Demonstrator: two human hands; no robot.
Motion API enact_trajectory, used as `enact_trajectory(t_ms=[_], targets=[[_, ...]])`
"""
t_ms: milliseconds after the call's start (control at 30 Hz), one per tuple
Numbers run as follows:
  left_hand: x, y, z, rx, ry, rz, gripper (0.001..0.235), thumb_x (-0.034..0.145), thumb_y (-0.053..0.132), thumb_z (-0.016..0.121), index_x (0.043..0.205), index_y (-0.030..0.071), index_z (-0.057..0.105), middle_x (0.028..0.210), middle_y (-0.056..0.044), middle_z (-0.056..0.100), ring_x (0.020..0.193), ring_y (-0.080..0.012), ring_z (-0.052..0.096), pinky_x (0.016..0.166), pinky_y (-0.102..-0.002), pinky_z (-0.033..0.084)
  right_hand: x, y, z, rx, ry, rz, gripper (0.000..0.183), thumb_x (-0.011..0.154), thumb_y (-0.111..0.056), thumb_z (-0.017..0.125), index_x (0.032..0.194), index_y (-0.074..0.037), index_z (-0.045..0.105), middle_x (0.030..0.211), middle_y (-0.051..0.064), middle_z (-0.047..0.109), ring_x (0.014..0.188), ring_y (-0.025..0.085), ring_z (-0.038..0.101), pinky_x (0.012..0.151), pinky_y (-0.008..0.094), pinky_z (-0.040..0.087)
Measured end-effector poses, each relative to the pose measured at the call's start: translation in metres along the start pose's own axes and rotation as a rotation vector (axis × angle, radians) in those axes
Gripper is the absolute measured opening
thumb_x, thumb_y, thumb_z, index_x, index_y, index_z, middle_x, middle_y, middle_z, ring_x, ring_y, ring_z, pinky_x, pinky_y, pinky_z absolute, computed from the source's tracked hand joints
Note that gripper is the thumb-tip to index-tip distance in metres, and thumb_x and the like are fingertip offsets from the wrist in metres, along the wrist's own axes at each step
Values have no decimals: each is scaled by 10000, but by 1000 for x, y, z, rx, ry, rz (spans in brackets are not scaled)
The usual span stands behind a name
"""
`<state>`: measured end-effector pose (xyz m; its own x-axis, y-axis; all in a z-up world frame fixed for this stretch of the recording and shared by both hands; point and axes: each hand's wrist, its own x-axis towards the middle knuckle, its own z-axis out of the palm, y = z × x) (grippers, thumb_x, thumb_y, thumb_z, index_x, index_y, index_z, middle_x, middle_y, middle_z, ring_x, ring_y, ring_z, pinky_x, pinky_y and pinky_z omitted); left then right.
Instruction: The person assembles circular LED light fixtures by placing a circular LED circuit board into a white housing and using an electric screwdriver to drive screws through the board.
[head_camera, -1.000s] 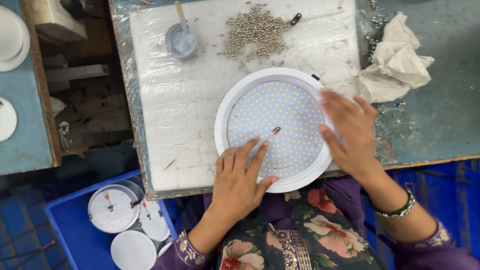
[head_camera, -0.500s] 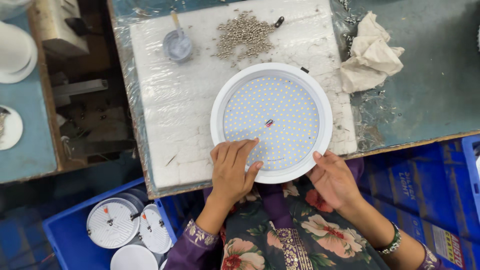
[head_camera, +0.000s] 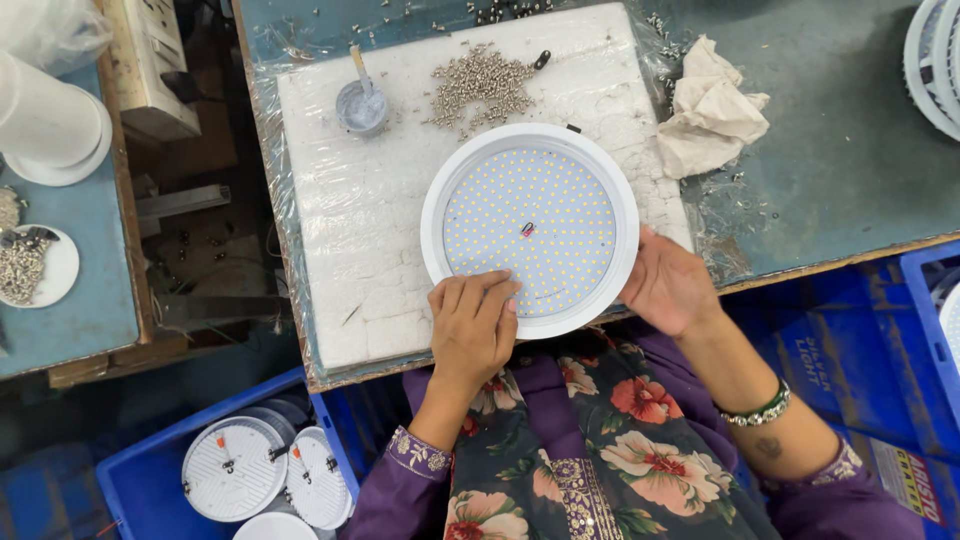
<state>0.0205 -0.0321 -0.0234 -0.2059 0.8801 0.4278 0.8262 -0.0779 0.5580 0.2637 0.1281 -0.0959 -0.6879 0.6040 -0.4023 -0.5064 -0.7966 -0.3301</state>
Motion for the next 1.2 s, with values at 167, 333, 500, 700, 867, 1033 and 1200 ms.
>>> enact_trajectory(t_ms=[167, 333, 500, 700, 867, 1033, 1200], targets=[[-1, -3, 1, -18, -11, -1, 224, 850, 94, 653, 1064, 107, 716, 1173, -22, 700, 1054, -240, 612, 1018, -413, 400, 19, -20, 12, -125, 57, 91, 515, 1078, -351, 472, 1394, 52, 519, 1280, 157, 685, 1157, 260, 681, 1028, 420, 526], [-3, -6, 3, -17, -7, 3, 230, 831, 81, 657, 1054, 103, 709, 1176, -23, 701, 1047, -238, 611, 1024, -423, 398, 28, -27, 24, -212, 62, 146, 576, 1066, -404, 478, 1406, 59, 518, 1288, 177, 680, 1159, 286, 668, 1009, 447, 519], [-2, -5, 2, -28, -6, 4, 231, 827, 73, 658, 1050, 104, 708, 1172, -24, 702, 1051, -238, 614, 1017, -416, 404, 24, -16, 20, -300, 159, 60, 491, 1071, -338, 490, 1409, 14, 537, 1296, 134, 679, 1155, 239, 672, 1010, 423, 533], [12, 3, -12, -103, -55, -51, 220, 850, 151, 712, 1068, 121, 710, 1177, -22, 698, 1071, -248, 621, 1002, -425, 413, 21, -19, 3, -482, 198, 49, 495, 1068, -351, 499, 1350, 52, 560, 1234, 152, 695, 1055, 233, 707, 947, 415, 570], [47, -1, -36, -129, -320, 100, 508, 862, 314, 762, 1333, 175, 632, 1502, -78, 530, 1344, -353, 500, 1117, -485, 397, 28, -37, -2, -635, 145, 145, 562, 1065, -406, 471, 1362, 62, 560, 1224, 163, 709, 1015, 213, 717, 908, 382, 581], [103, -22, -3, 72, -619, 458, 814, 681, 517, 790, 1441, 358, 546, 1619, -58, 367, 1472, -412, 327, 1146, -631, 298, 29, -34, 0, -606, 78, 162, 560, 1057, -384, 470, 1408, 52, 495, 1281, 162, 677, 1067, 220, 704, 931, 374, 578], [109, -29, 15, 99, -655, 400, 797, 702, 671, 740, 1434, 427, 538, 1612, -3, 366, 1445, -402, 362, 1119, -669, 281, 22, -28, 0, -606, 141, 185, 590, 1024, -363, 498, 1453, 41, 463, 1318, 153, 667, 1111, 220, 692, 963, 373, 566]])
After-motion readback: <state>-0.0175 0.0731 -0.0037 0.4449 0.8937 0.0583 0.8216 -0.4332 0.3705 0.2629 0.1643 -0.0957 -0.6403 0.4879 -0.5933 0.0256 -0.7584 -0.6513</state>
